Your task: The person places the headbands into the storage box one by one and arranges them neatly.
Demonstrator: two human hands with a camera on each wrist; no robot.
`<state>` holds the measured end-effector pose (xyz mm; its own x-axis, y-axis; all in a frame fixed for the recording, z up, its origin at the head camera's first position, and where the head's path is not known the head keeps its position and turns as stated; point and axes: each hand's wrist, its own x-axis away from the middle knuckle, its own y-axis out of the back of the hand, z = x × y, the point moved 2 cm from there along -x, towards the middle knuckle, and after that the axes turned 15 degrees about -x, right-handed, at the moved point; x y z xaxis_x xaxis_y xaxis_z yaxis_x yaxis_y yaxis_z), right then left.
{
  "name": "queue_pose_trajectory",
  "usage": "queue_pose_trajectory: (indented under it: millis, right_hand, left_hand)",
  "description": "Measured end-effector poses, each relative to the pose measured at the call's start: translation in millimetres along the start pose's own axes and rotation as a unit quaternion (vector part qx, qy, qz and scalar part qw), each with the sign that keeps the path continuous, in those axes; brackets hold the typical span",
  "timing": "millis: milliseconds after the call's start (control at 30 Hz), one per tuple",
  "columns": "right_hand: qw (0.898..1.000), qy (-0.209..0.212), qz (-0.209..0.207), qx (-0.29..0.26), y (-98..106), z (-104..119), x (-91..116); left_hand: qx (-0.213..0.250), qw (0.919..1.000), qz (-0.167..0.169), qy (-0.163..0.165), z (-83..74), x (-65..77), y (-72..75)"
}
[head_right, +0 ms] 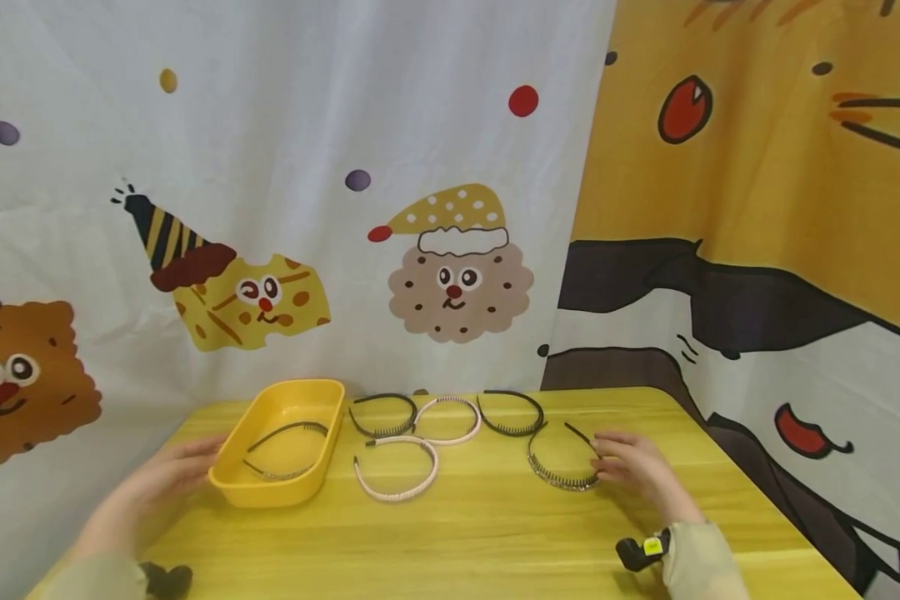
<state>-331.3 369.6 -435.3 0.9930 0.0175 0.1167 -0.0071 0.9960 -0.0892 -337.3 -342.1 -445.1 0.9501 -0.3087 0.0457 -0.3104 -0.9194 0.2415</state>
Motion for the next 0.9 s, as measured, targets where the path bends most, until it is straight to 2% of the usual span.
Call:
queue_pose_trajectory:
  millis: [200, 367, 500, 667, 900]
  right_hand:
    - [0.999, -0.013, -0.017, 0.035, 9.6, -5.1, 0.9]
    - [0.997, -0.051, -0.008, 0.05, 12.0, -13.1, -0.4]
    - [0.995, -0.074, -0.016, 0.059, 11.2, -18.1, -0.9]
    - [0.993, -0.074, -0.028, 0.083, 6.5, -20.9, -1.3]
    - [0.991, -0.045, -0.056, 0.117, -2.6, -23.7, -0.5]
  left_hand:
    - [0.004, 1.0, -0.002, 0.001, 0.1, 1.0, 0.4]
    - [0.004, 1.0, -0.004, 0.005, 0.2, 0.6, 0.8]
    - [-0.002, 1.0, -0.001, 0.003, -0.7, 0.1, 0.3]
    - [-0.004, 1.0, -0.002, 0.002, -1.6, -0.5, 0.1]
    - [-0.014, 0.9999, -0.005, 0.008, -2.1, -0.3, -0.8]
